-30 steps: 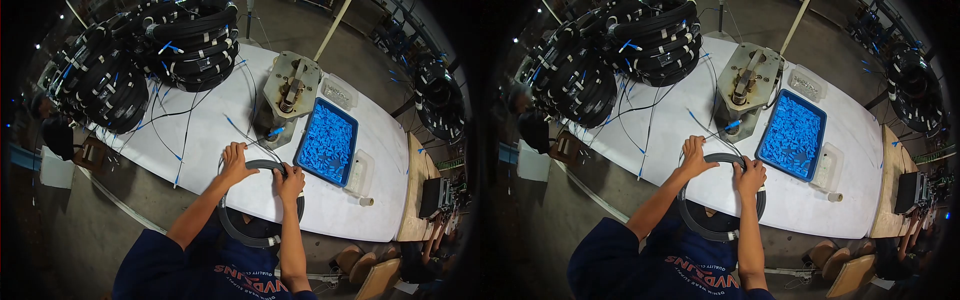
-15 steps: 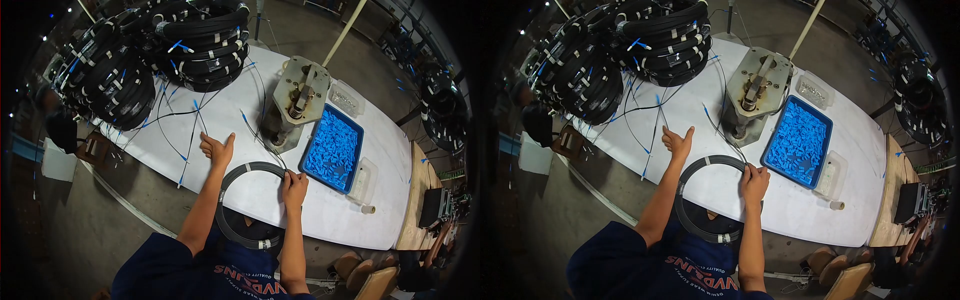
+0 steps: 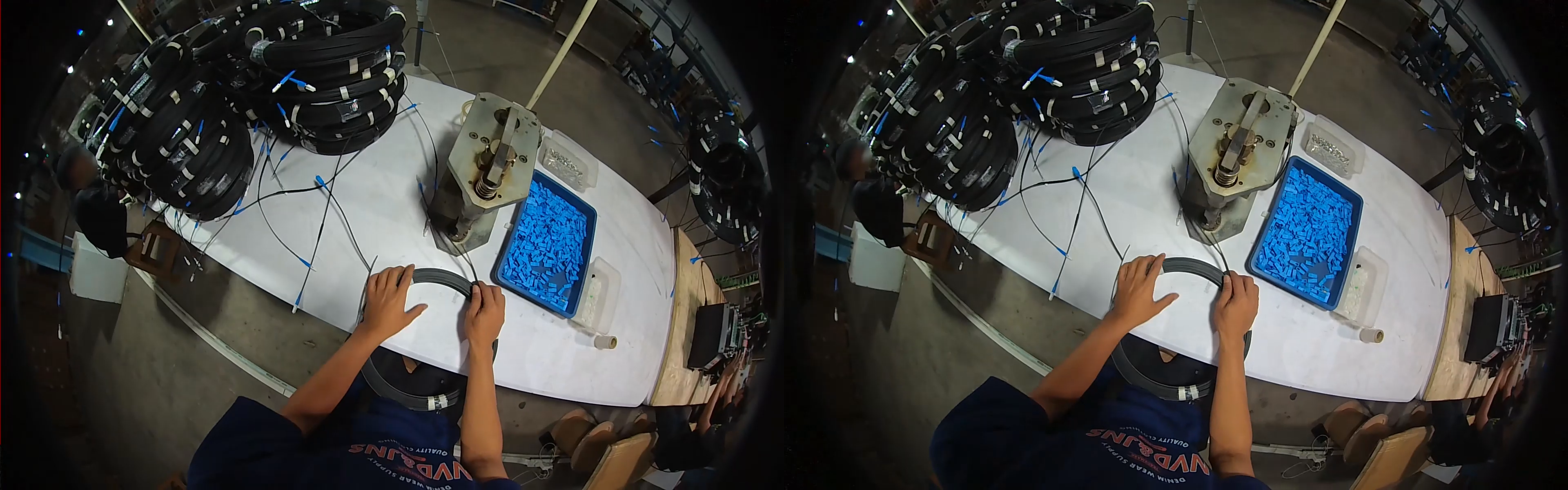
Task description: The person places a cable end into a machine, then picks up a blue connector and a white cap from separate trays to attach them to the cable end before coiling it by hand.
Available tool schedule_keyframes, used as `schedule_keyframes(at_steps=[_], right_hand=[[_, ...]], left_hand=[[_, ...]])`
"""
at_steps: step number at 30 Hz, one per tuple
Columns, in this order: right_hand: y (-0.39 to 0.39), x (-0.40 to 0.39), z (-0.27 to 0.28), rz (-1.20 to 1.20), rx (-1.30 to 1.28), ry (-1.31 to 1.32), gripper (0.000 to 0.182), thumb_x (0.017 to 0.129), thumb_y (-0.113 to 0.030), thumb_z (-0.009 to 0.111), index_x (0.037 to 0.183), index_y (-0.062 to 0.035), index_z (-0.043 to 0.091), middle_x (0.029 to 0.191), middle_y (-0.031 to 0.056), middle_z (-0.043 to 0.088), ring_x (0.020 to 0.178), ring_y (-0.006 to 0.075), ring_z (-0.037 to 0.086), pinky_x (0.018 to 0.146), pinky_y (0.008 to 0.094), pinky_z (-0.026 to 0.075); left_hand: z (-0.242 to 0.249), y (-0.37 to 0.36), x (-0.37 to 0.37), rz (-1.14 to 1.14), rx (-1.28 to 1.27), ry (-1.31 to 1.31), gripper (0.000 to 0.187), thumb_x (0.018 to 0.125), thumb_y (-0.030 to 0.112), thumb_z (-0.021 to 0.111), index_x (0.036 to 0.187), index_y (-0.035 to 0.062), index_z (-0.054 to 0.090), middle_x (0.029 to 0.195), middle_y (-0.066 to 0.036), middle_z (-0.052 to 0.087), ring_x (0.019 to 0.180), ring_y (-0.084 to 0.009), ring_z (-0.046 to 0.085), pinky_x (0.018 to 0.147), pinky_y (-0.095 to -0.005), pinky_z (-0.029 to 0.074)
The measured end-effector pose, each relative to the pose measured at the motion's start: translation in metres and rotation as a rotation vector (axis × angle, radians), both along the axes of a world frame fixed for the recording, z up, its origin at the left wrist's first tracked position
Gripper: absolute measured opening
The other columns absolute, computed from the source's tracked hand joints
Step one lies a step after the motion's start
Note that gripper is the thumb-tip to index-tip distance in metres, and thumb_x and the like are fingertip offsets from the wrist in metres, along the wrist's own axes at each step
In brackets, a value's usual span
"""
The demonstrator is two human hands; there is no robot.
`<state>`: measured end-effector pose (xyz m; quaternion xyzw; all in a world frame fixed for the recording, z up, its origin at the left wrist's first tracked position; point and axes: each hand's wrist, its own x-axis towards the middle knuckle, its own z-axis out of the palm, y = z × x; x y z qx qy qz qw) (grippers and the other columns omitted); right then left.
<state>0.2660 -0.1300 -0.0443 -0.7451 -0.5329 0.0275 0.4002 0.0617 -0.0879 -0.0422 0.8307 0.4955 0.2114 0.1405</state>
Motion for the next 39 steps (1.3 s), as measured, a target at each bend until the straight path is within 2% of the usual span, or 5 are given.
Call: schedule_keyframes(at_steps=[3, 7, 23, 29, 39], right_hand=[[-0.002, 0.000, 0.003, -0.019, -0.044, 0.025, 0.019, 0.095, -0.017, 0.061, 0.100, -0.0019, 0.071, 0.090, 0.0122, 0.063, 0.082, 0.0322, 0.056, 0.076, 0.0415, 0.046], [-0.008, -0.003, 0.002, -0.060, -0.053, 0.029, 0.019, 0.096, -0.016, 0.060, 0.101, -0.0012, 0.071, 0.092, 0.0128, 0.062, 0.087, 0.0318, 0.056, 0.077, 0.0409, 0.046], [0.047, -0.023, 0.011, -0.002, -0.076, 0.168, 0.032, 0.088, -0.011, 0.062, 0.118, 0.0026, 0.063, 0.098, 0.0198, 0.061, 0.091, 0.0381, 0.062, 0.079, 0.0437, 0.051], [0.064, -0.035, 0.007, -0.092, -0.096, 0.126, 0.012, 0.092, -0.020, 0.066, 0.099, -0.0115, 0.070, 0.093, 0.0103, 0.061, 0.079, 0.0323, 0.064, 0.066, 0.0416, 0.052], [0.042, -0.028, 0.006, 0.169, 0.177, 0.046, 0.015, 0.082, -0.021, 0.075, 0.090, -0.0086, 0.070, 0.110, 0.0197, 0.061, 0.091, 0.0359, 0.064, 0.079, 0.0428, 0.052]], left_hand=[[-0.003, 0.012, 0.007, 0.037, 0.028, -0.033, 0.049, 0.087, 0.029, 0.072, 0.127, 0.0052, 0.058, 0.116, -0.011, 0.058, 0.109, -0.0278, 0.054, 0.094, -0.0411, 0.041], [-0.006, 0.039, 0.009, -0.074, 0.043, -0.066, 0.035, 0.088, 0.024, 0.070, 0.120, 0.0099, 0.065, 0.109, -0.005, 0.062, 0.103, -0.0256, 0.057, 0.090, -0.0392, 0.044], [-0.004, 0.061, 0.011, -0.289, -0.056, -0.172, 0.032, 0.087, 0.023, 0.072, 0.115, 0.0098, 0.068, 0.104, -0.005, 0.063, 0.097, -0.0269, 0.058, 0.086, -0.0386, 0.049], [-0.003, 0.061, 0.011, -0.298, -0.043, -0.183, 0.034, 0.085, 0.022, 0.072, 0.115, 0.0078, 0.068, 0.103, -0.007, 0.063, 0.097, -0.0272, 0.058, 0.087, -0.0383, 0.049], [-0.014, 0.058, 0.013, 0.050, 0.052, -0.614, 0.057, 0.077, 0.008, 0.077, 0.126, 0.0008, 0.051, 0.122, -0.018, 0.050, 0.107, -0.0305, 0.057, 0.088, -0.0387, 0.051]])
